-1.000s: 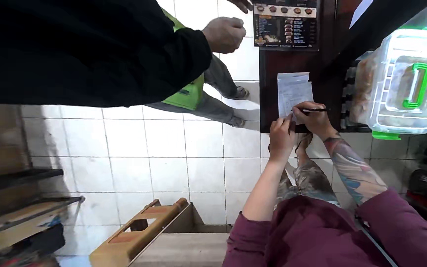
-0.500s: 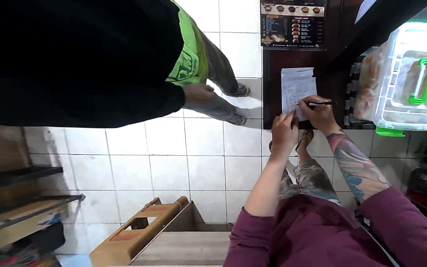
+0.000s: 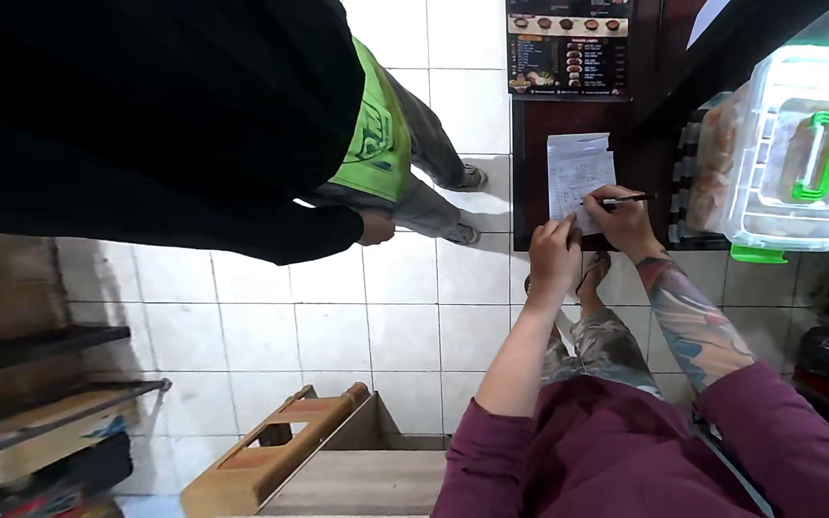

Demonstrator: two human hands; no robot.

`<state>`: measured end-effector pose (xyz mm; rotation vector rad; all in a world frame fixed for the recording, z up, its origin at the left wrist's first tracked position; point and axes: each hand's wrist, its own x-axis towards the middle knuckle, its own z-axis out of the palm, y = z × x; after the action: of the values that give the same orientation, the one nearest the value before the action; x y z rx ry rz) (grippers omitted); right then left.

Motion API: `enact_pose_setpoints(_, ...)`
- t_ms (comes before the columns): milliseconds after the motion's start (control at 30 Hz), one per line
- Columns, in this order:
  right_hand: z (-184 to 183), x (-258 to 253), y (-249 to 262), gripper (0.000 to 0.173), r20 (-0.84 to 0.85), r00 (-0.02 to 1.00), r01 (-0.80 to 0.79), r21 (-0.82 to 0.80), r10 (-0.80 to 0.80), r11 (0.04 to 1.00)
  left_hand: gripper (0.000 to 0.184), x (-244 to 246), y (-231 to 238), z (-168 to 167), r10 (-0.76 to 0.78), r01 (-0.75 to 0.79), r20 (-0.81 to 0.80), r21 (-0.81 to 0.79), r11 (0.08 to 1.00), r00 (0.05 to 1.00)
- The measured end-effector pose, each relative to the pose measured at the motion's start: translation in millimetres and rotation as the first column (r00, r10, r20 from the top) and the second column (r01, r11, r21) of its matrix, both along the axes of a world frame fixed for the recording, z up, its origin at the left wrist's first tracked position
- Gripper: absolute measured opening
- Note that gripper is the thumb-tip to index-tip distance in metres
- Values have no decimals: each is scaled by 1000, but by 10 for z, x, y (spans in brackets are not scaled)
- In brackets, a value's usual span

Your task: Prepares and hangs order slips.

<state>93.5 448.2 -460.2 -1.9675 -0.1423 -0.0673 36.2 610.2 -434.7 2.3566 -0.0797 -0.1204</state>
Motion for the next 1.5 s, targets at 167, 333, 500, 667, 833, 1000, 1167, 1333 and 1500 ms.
enact_pose_setpoints(167, 8, 4, -2, 11, -5, 1000, -2, 23, 2, 1000, 31, 9, 0, -23, -4, 4, 9, 11, 1000, 1000)
enact_pose_setpoints(333, -14, -2, 1, 12, -33, 999, 27, 20, -27, 999, 32, 25, 1, 0, 3, -3, -9, 0, 1000, 1000)
enact_pose_setpoints(500, -4, -9, 7, 12, -43, 997, 60, 8, -59, 998, 31, 22, -4, -11, 9, -9, 7, -1, 1000, 1000)
enact_pose_setpoints(667, 6, -1, -15, 12, -23, 997, 76, 11, -76, 997, 31, 27, -2, -3, 4, -4, -2, -6, 1000, 1000)
enact_pose_setpoints(833, -17, -13, -33, 11, -37, 998, 53, 63, -50, 997, 31, 24, 4, -28, -3, 3, 10, -6, 1000, 1000)
enact_pose_setpoints(1000, -2, -16, -42, 12, -67, 997, 43, 3, -43, 999, 31, 20, 4, -71, 0, 0, 30, 0, 1000, 1000)
enact_pose_setpoints(1167, 13, -14, -24, 12, -40, 997, 60, 7, -60, 998, 30, 24, 2, -61, 1, -1, 27, -8, 1000, 1000)
enact_pose_setpoints(1333, -4, -14, -48, 12, -51, 997, 62, 18, -61, 998, 31, 27, 4, -52, 2, -2, 21, -3, 1000, 1000)
enact_pose_setpoints(1500, 2, -14, -25, 13, -40, 994, 101, -29, -102, 994, 31, 32, 7, -73, 3, -3, 16, -6, 1000, 1000)
